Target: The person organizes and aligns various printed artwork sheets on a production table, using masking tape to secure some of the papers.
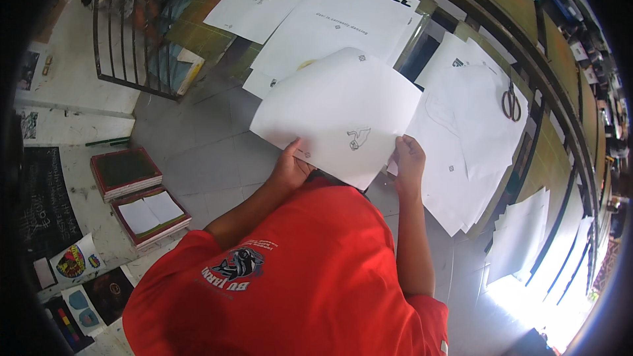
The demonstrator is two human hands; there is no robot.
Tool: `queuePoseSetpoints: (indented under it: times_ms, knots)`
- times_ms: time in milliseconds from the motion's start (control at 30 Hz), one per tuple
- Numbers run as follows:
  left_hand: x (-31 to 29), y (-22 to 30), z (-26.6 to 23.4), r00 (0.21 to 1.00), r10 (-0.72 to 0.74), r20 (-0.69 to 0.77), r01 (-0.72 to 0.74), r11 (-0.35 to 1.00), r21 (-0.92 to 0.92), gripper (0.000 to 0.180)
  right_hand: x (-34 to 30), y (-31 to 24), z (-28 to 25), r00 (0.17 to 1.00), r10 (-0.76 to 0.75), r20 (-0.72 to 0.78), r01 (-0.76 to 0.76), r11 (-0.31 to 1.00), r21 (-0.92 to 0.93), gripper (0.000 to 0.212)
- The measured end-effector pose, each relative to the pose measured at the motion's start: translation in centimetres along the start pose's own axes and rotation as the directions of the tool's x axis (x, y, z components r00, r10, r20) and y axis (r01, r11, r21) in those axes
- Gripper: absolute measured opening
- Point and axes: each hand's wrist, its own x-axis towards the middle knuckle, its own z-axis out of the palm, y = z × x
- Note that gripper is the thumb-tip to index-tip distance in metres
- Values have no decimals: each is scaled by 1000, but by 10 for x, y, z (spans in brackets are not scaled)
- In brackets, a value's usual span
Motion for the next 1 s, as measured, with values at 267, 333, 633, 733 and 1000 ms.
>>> queuePoseSetpoints:
  times_ms: [267, 333, 633, 733, 1000]
  knots:
    - [-20, 55, 1, 962, 258, -89, -255, 966, 47, 38, -3, 1, -17, 992, -103, -77, 89, 981, -170, 31]
    - [-19, 64, -9, 943, 326, -68, -323, 945, 60, 38, -9, -1, -18, 993, -104, -52, 95, 984, -147, 30]
    - [-36, 134, 18, 911, 366, 191, -377, 926, 23, 37, -26, -11, 13, 977, -212, 26, 199, 947, 252, 9]
    - [-35, 164, 19, 885, 351, 306, -367, 930, -6, 37, -30, -16, 38, 964, -260, 62, 232, 928, 293, 10]
    - [5, 216, -22, 969, 149, 198, -177, 975, 133, 40, -23, 12, 96, 992, -115, -52, 122, 980, 156, 8]
